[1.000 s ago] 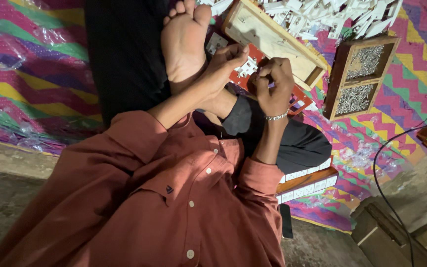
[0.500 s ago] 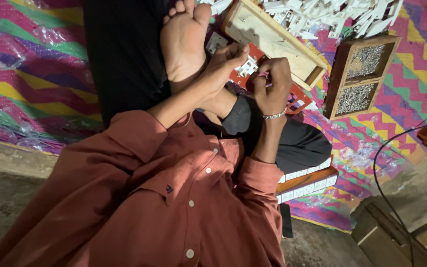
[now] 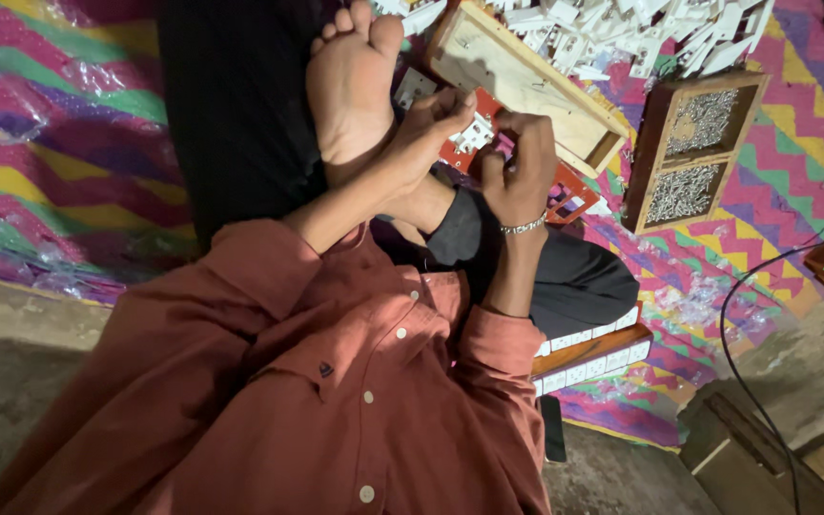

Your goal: The person sits on the floor and assembles white plastic electrical sockets into a red metal frame. They pick up sockets and screws, insert them into the frame, and tighten them using a screwdriver. The person repeats this process for multiple sockets along the frame.

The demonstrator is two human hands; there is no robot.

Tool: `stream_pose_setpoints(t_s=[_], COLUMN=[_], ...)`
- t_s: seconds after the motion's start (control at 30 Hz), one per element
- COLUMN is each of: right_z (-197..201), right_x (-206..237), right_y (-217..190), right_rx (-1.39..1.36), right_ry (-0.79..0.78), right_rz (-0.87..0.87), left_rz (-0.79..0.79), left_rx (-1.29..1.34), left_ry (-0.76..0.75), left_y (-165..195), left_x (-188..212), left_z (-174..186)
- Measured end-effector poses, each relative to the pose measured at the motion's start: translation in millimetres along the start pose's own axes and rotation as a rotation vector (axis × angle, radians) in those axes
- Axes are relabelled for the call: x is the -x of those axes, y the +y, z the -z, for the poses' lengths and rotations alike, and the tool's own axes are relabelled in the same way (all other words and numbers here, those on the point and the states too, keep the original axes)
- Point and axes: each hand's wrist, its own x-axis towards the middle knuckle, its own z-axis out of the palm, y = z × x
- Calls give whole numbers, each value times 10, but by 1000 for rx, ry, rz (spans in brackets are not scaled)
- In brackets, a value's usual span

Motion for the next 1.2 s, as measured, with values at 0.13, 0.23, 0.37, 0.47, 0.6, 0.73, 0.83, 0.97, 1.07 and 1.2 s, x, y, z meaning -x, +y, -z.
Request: stream_pose_setpoints(t_s=[0.13,0.23,0.37,0.47,0.6,0.73,0.83,0.97,1.07,1.2], right_z=[15,7,-22,-39,-60,-75,-111,-169,-180,-167], right_x=[-4,0,15,30,18,29,60,107,119,121], right_y=[-9,-4,-12,-54,-97,-84,-48,-19,-16,-22], right_rx=[-11,-4,65,76,115,117,95,100,116,108], right_ry=[-32,-21,28,11,15,15,30,72,86,38], right_rz=[31,32,96,65,47,53,73,77,107,80], left_rz=[21,8,11,-2,7,-3,15,-52,-47,-18], left_rx=[4,-10,-9,-9,9,0,-21,18,12,-37], left_ry=[25,14,5,-6,-13,-6,32,0,-4,17], left_y=[6,24,45,67,87,59,7,-27,1,59], left_x=[6,12,14,28,46,41,28,6,13,41], left_z=[-6,-10,-17,-19,-28,-18,-5,2,1,-20])
